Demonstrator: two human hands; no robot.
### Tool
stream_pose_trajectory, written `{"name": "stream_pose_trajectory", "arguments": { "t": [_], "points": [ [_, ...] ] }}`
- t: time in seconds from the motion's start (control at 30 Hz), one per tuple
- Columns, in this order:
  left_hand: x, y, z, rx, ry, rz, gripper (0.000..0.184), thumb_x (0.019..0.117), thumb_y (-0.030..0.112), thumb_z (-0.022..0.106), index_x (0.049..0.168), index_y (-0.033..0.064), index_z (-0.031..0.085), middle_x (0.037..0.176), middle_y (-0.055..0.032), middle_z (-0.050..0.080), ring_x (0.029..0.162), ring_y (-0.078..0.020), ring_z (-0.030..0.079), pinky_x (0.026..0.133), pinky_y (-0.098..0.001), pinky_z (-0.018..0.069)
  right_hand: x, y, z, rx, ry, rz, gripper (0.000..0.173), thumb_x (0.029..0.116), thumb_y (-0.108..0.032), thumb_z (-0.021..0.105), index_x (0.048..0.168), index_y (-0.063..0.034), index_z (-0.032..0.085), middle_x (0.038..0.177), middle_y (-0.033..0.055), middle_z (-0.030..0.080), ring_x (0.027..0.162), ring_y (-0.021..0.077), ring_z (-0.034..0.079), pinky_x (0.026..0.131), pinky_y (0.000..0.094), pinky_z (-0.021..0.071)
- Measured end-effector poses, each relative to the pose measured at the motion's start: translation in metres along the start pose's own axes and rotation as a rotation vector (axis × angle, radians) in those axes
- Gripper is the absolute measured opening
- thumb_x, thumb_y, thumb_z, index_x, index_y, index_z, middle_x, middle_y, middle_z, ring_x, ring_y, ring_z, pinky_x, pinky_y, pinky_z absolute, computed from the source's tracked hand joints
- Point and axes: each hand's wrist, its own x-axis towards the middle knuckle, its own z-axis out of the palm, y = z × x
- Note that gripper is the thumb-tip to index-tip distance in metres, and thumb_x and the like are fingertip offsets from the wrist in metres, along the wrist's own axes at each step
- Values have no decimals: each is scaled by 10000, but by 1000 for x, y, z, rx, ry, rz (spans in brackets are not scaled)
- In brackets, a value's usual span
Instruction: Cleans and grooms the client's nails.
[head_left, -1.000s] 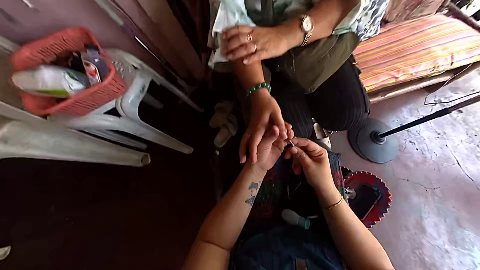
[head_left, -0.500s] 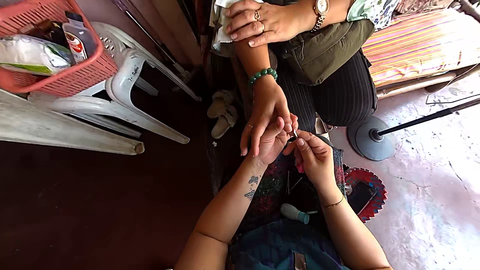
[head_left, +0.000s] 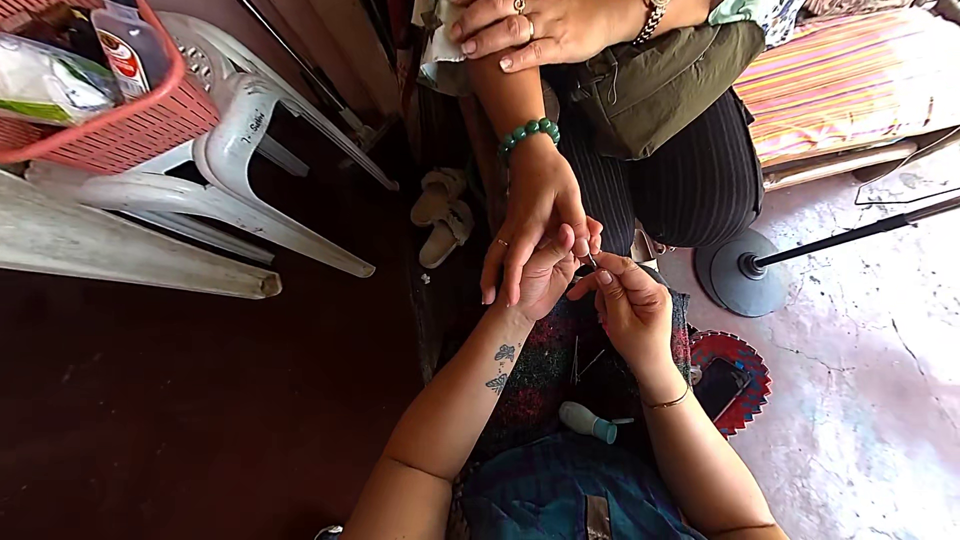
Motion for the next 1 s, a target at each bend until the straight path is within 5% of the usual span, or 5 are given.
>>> {"name": "stream_pose_trajectory", "arguments": {
  "t": [0.27,0.5,0.73,0.9,1.0],
  "points": [
    [0,0,-2,-4,-9,0,141,1009,261,640,1047,149,716,967,15,695,931,-106,667,891,-298,546,3,-1,0,-102,-8,-76,225,1043,-9,502,1168,40,683,823,27,725,582,-16,544,548,147,467],
    [0,1,-1,5,-26,-27,172,1016,284,627,1074,143,706,992,11,699,960,-103,673,902,-297,550,1,-4,0,150,-21,131,220,1084,-84,478,1186,-50,670,873,29,752,527,1,567,483,154,484],
    [1,-1,-4,-26,-61,35,142,1013,247,632,1052,135,710,980,-5,701,951,-124,673,899,-310,543,2,3,2,-108,42,-98,198,1045,-42,531,1138,19,695,821,22,697,615,8,571,576,157,501],
    [2,-2,-4,-36,-60,23,132,1004,234,647,1040,128,718,983,-5,702,950,-122,670,905,-309,541,2,1,5,12,57,-12,191,1058,-53,513,1115,-17,692,752,-4,653,579,18,566,538,168,507],
    [2,-1,-2,-12,-47,20,136,1002,259,649,1037,146,719,971,11,697,941,-111,665,904,-309,539,3,1,4,-194,58,-160,201,1035,-24,521,1123,28,694,801,19,659,686,16,588,655,166,518]
  ]
}}
